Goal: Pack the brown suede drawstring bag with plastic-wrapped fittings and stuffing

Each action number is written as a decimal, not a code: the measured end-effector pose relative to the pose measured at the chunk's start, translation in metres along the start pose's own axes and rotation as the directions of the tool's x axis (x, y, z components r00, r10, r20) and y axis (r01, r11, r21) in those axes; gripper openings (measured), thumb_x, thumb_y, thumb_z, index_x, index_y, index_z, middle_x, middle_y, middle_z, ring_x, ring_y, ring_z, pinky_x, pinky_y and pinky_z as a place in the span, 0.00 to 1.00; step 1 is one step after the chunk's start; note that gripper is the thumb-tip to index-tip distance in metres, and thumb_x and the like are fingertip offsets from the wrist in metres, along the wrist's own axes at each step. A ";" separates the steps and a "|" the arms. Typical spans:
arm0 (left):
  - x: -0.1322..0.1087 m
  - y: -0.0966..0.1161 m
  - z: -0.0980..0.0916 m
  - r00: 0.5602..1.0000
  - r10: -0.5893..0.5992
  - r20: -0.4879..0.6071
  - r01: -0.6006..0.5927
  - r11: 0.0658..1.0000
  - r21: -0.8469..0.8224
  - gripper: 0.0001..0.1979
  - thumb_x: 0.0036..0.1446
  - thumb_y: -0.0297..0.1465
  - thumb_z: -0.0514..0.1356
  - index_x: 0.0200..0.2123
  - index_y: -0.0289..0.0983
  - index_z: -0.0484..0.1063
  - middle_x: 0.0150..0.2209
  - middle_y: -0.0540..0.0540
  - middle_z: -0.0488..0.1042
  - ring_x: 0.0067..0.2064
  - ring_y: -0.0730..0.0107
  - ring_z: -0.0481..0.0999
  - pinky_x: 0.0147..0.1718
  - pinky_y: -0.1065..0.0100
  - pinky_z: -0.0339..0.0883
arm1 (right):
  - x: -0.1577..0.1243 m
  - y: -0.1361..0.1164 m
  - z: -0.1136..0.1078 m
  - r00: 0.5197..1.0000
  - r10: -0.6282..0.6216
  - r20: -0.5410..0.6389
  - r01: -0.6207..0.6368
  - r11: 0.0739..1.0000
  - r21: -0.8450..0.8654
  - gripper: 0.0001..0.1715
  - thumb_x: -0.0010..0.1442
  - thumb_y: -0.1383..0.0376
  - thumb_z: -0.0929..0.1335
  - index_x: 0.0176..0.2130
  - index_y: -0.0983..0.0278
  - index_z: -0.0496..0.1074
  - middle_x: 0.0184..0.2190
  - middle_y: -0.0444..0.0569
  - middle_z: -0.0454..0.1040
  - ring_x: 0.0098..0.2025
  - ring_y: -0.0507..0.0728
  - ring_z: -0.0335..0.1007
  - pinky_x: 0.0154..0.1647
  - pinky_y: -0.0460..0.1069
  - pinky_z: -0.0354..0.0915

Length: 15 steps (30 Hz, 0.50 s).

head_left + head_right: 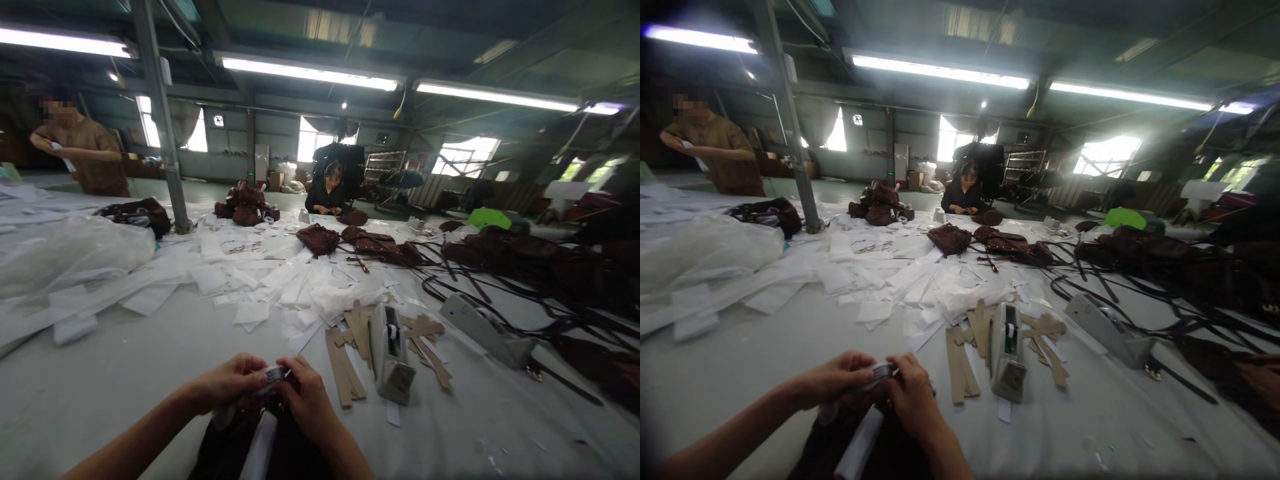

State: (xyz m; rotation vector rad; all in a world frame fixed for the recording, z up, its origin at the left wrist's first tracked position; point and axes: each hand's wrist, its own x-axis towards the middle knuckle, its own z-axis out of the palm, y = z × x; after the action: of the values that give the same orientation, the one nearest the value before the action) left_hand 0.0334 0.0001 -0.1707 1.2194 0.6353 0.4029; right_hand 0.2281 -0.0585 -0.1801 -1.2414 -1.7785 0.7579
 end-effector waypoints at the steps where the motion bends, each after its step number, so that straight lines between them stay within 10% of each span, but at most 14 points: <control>1: 0.001 0.000 0.000 1.000 0.002 -0.008 -0.002 1.000 -0.013 0.19 0.51 0.43 0.66 0.36 0.31 0.75 0.24 0.49 0.72 0.19 0.81 0.61 0.16 0.77 0.51 | 0.000 0.001 0.001 1.000 0.006 0.012 -0.006 1.000 0.012 0.27 0.51 0.73 0.70 0.51 0.60 0.69 0.43 0.48 0.71 0.44 0.57 0.68 0.46 0.50 0.63; 5: 0.006 0.003 -0.002 0.999 0.016 -0.037 -0.019 0.996 -0.086 0.17 0.54 0.41 0.64 0.35 0.30 0.75 0.24 0.47 0.74 0.17 0.83 0.61 0.15 0.78 0.51 | -0.004 0.000 0.013 0.990 0.092 -0.108 -0.088 0.995 0.039 0.48 0.44 0.74 0.73 0.61 0.57 0.58 0.48 0.49 0.69 0.40 0.57 0.70 0.43 0.50 0.67; 8: 0.010 0.003 -0.004 0.996 0.038 -0.078 -0.050 0.985 -0.163 0.16 0.55 0.41 0.63 0.34 0.31 0.74 0.22 0.49 0.72 0.15 0.86 0.57 0.14 0.80 0.49 | -0.011 -0.001 0.026 0.927 0.203 -0.315 -0.202 0.979 0.037 0.28 0.51 0.69 0.71 0.53 0.61 0.67 0.39 0.48 0.73 0.29 0.54 0.70 0.35 0.49 0.69; 10: 0.012 0.000 -0.004 0.994 0.040 -0.102 -0.061 0.975 -0.214 0.15 0.55 0.40 0.64 0.30 0.32 0.72 0.19 0.52 0.68 0.13 0.87 0.54 0.13 0.80 0.47 | -0.015 0.001 0.036 0.929 0.124 -0.349 -0.143 0.989 -0.030 0.14 0.58 0.67 0.67 0.46 0.61 0.71 0.35 0.48 0.74 0.31 0.56 0.72 0.37 0.49 0.69; 15: 0.010 -0.006 -0.002 0.993 -0.014 -0.118 -0.026 0.945 -0.327 0.13 0.54 0.37 0.65 0.28 0.31 0.71 0.17 0.54 0.66 0.13 0.89 0.51 0.12 0.82 0.47 | -0.011 0.016 0.055 0.897 -0.274 -0.348 0.136 0.918 -0.371 0.20 0.68 0.66 0.57 0.56 0.64 0.66 0.40 0.56 0.75 0.37 0.58 0.75 0.37 0.48 0.72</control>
State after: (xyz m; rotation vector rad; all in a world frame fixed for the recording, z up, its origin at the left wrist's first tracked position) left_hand 0.0396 0.0061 -0.1789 0.8835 0.6373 0.5663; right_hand 0.1892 -0.0651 -0.2225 -1.2856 -1.7040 0.0608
